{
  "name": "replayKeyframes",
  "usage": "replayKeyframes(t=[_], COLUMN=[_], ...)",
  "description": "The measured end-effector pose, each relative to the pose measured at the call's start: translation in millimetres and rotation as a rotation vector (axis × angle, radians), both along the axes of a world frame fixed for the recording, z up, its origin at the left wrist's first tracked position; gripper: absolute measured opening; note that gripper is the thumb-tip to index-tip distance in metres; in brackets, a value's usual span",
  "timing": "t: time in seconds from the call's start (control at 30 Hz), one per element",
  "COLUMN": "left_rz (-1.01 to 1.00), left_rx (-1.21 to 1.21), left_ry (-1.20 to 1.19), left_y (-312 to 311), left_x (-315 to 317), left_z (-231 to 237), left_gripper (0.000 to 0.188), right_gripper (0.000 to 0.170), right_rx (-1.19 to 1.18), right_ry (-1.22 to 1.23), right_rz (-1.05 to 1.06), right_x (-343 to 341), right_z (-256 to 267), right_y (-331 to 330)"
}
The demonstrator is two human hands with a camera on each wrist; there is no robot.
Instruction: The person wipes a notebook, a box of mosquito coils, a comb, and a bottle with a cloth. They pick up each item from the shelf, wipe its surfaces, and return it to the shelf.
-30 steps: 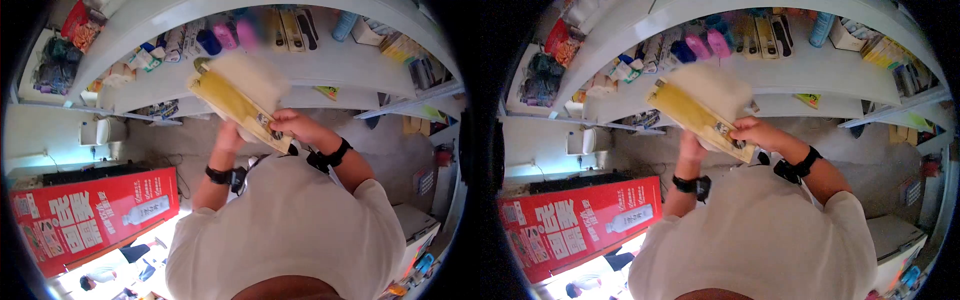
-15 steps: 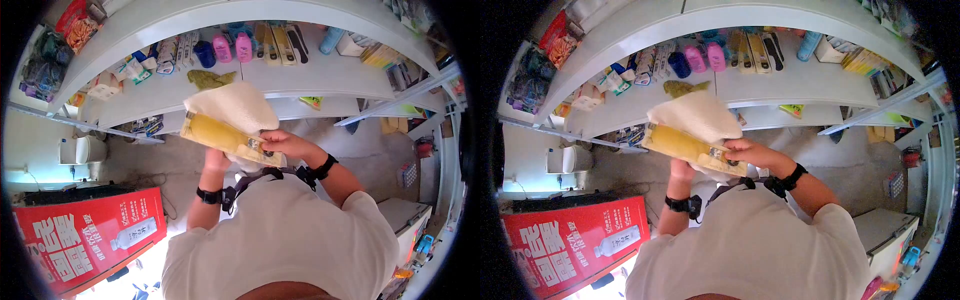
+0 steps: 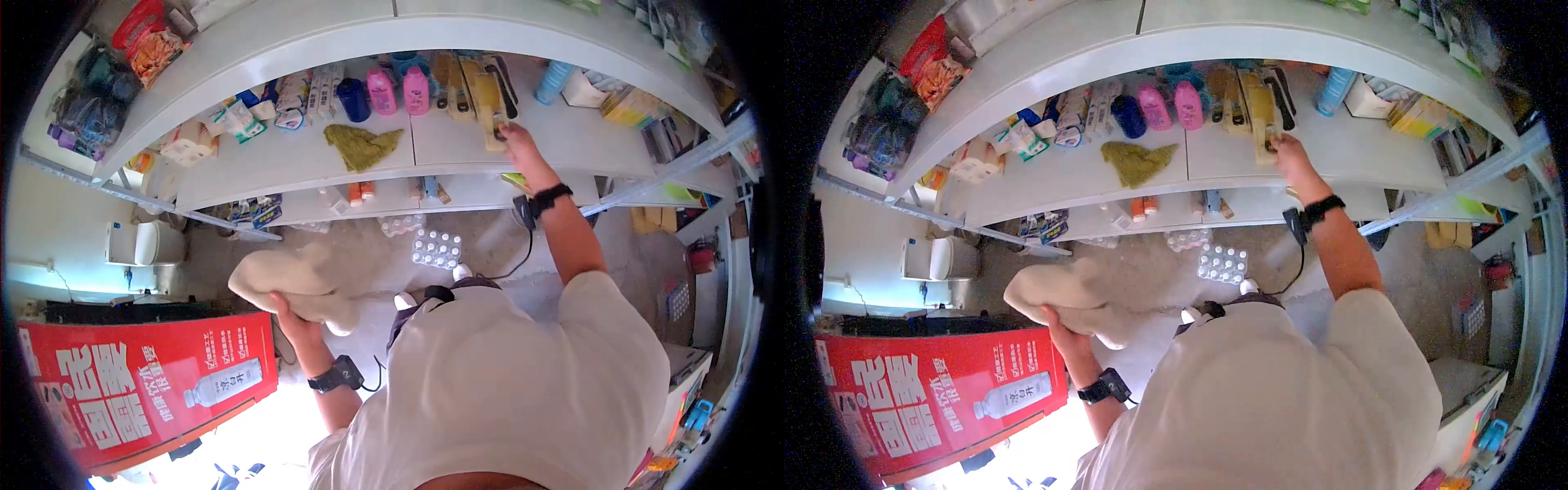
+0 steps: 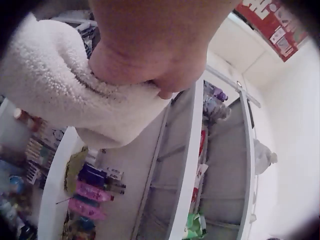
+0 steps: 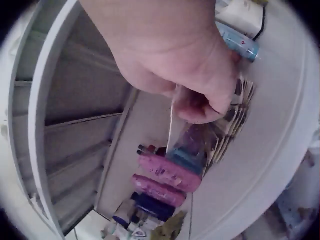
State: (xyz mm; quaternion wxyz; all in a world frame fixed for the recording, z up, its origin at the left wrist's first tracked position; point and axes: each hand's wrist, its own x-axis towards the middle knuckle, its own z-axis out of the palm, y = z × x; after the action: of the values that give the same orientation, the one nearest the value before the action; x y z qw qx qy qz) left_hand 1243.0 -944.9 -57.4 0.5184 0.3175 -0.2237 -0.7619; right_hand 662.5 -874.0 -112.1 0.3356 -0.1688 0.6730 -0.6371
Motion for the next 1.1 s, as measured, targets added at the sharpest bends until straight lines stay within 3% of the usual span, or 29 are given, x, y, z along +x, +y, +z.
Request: replayKeyframes(t=[0.2,0.27,0.4,0.47,0.53,0.6,0.7,0.8,0.9,1.0,1.07,1.1], left_rz=[0.201,0.241,0.282,0.303,0.316,0.317,0.286,0.23,0.195,0.196,0.175,0.172], left_rx=[0.133,0.171,0.179,0.177,0.213,0.204,0.141,0.101,0.066,0.024,0.012,0.026], left_ry=[0.057,0.094,0.105,0.103,0.107,0.095,0.102,0.185,0.18,0.143,0.172,0.177], left_y=[60.3,76.0,99.9,104.1,106.4,105.4,99.2,85.9,73.7,63.4,58.0,55.1], left_x=[-13.5,-17.5,-28.5,-32.8,-42.5,-53.2,-66.7,-74.7,-82.0,-82.4,-77.1,-74.4], left_z=[-18.1,-28.0,-30.7,-38.8,-35.4,-29.6,-23.1,-17.8,-7.2,-7.4,-12.1,-14.3], left_gripper=[0.067,0.066,0.065,0.065,0.065,0.065,0.065,0.065,0.065,0.066,0.065,0.065], right_gripper=[0.032,0.037,0.045,0.05,0.057,0.063,0.069,0.067,0.067,0.061,0.062,0.058], right_rx=[0.28,0.382,0.775,0.822,0.627,0.283,-0.199,-0.282,-0.168,-0.151,-0.226,-0.139], right_ry=[0.258,0.337,0.657,0.879,1.173,1.413,1.302,1.425,1.114,1.107,1.075,1.113], right_rz=[-0.107,-0.071,0.197,0.18,-0.039,0.006,0.146,0.139,0.439,0.52,0.513,0.546], right_x=[-74.8,-82.6,-80.5,-67.3,-44.7,-36.5,-17.3,4.4,11.0,-10.5,11.2,21.5], right_z=[-10.4,-6.7,21.0,29.9,18.4,20.6,17.4,42.4,33.6,-12.1,16.4,35.6], right_y=[-79.9,-91.5,-97.2,-97.7,-96.9,-100.5,-141.8,-173.9,-197.8,-221.2,-184.4,-166.4])
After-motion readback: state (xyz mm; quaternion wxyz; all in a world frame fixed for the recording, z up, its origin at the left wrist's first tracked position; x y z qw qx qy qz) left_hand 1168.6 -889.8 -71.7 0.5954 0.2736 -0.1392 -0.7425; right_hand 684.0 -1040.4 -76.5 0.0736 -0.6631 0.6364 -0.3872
